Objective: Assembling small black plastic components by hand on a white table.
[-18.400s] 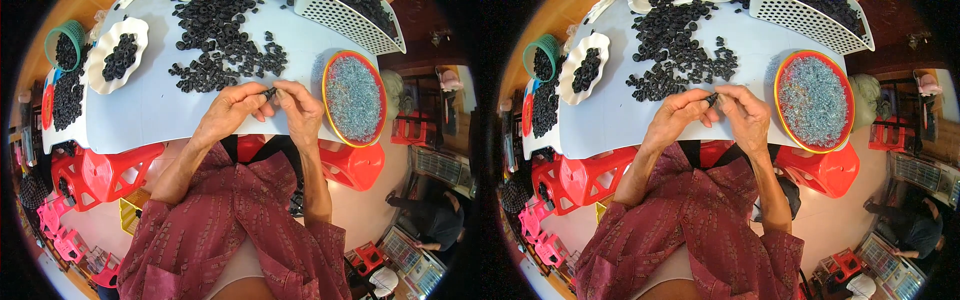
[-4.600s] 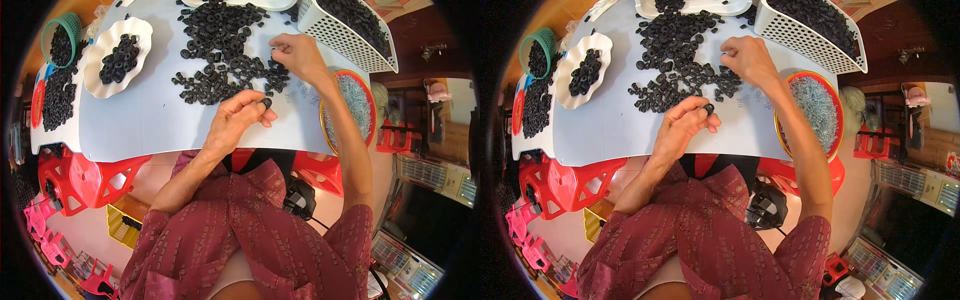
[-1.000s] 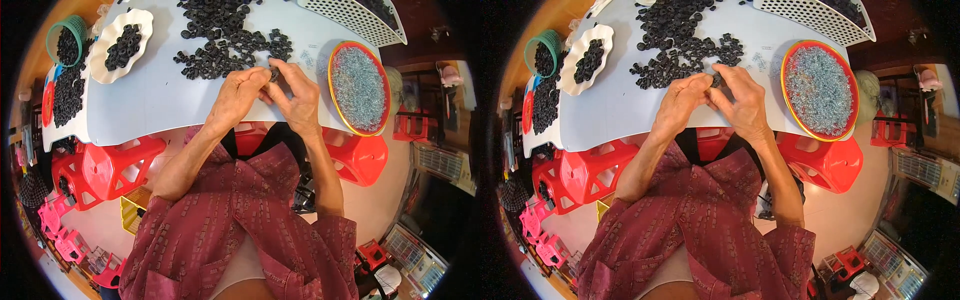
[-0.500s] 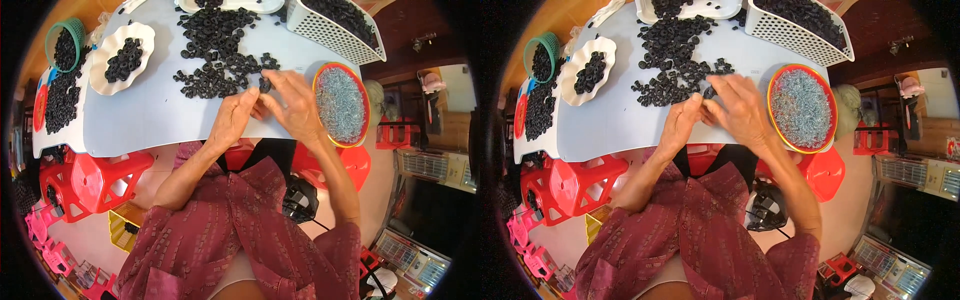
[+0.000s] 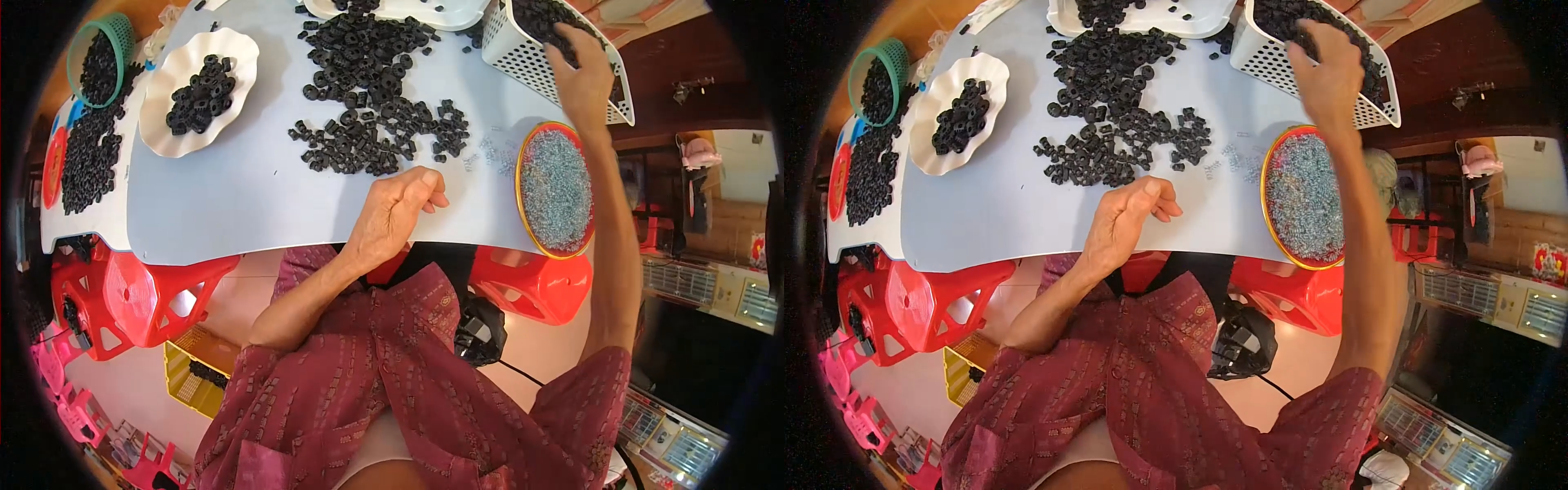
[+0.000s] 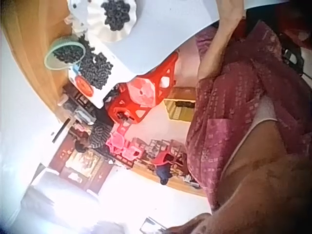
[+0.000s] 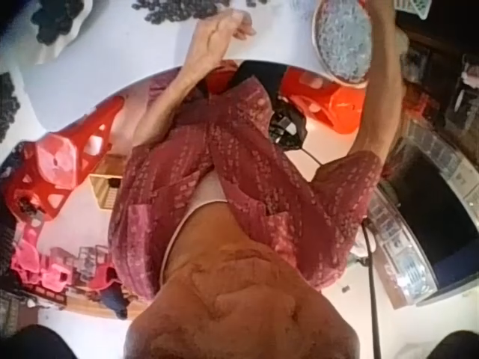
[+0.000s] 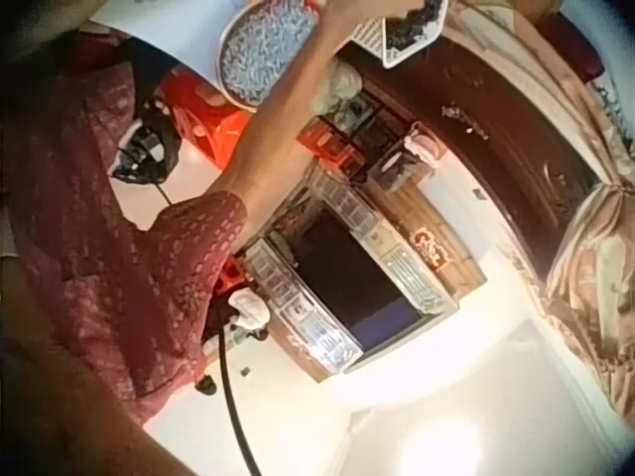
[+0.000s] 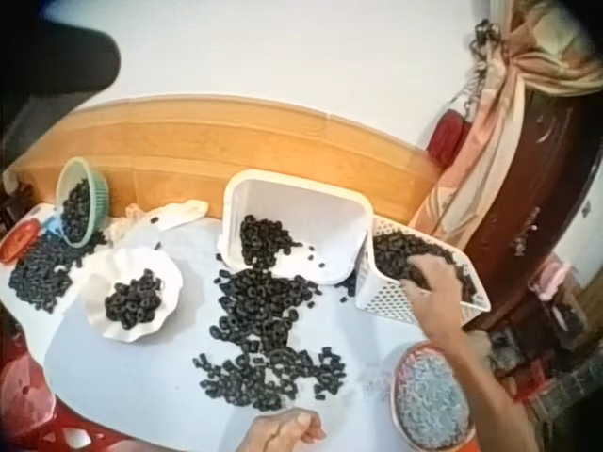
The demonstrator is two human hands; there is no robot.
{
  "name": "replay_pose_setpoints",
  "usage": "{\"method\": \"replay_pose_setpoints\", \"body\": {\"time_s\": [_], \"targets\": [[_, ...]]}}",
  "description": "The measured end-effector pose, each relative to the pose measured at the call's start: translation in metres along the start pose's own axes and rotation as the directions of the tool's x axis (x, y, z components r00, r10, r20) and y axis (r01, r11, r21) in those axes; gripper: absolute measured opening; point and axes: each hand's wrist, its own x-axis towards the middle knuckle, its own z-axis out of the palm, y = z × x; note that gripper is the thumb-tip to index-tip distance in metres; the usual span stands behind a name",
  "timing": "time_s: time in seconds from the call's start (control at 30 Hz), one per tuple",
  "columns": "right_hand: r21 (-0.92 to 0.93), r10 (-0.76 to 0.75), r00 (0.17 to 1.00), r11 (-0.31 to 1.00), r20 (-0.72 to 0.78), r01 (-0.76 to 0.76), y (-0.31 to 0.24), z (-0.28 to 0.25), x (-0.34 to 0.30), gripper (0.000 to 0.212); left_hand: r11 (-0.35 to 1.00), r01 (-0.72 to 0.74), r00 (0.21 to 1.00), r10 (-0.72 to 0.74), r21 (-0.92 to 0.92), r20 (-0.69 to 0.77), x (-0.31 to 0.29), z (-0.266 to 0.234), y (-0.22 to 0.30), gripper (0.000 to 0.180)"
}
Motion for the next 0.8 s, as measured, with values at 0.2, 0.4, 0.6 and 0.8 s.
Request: {"method": "replay_pose_setpoints", "body": {"time_s": [0.2, 0.4, 0.6, 0.8], "targets": [[0.302, -0.060, 0.883, 0.949, 0.466, -0.095, -0.091, 0.013, -0.032, 0.023, 1.000, 0.028, 1.000, -0.028, 0.004, -0.001, 0.002, 0.001, 0.004, 0.045], [0.342, -0.109, 0.791, 0.930, 0.602, -0.132, -0.090, 0.029, -0.042, 0.023, 0.998, 0.058, 0.998, -0.058, 0.015, -0.002, 0.003, 0.004, 0.008, 0.037], [0.373, 0.016, 0.767, 0.867, 0.642, -0.331, -0.100, 0.025, -0.048, 0.023, 1.000, 0.025, 1.000, -0.025, 0.014, -0.013, 0.003, 0.004, 0.005, 0.035], [0.418, 0.146, 0.789, 0.783, 0.596, -0.461, -0.105, 0.012, -0.061, 0.019, 0.999, 0.030, 0.999, -0.029, 0.033, -0.024, 0.003, 0.004, 0.004, 0.031]]}}
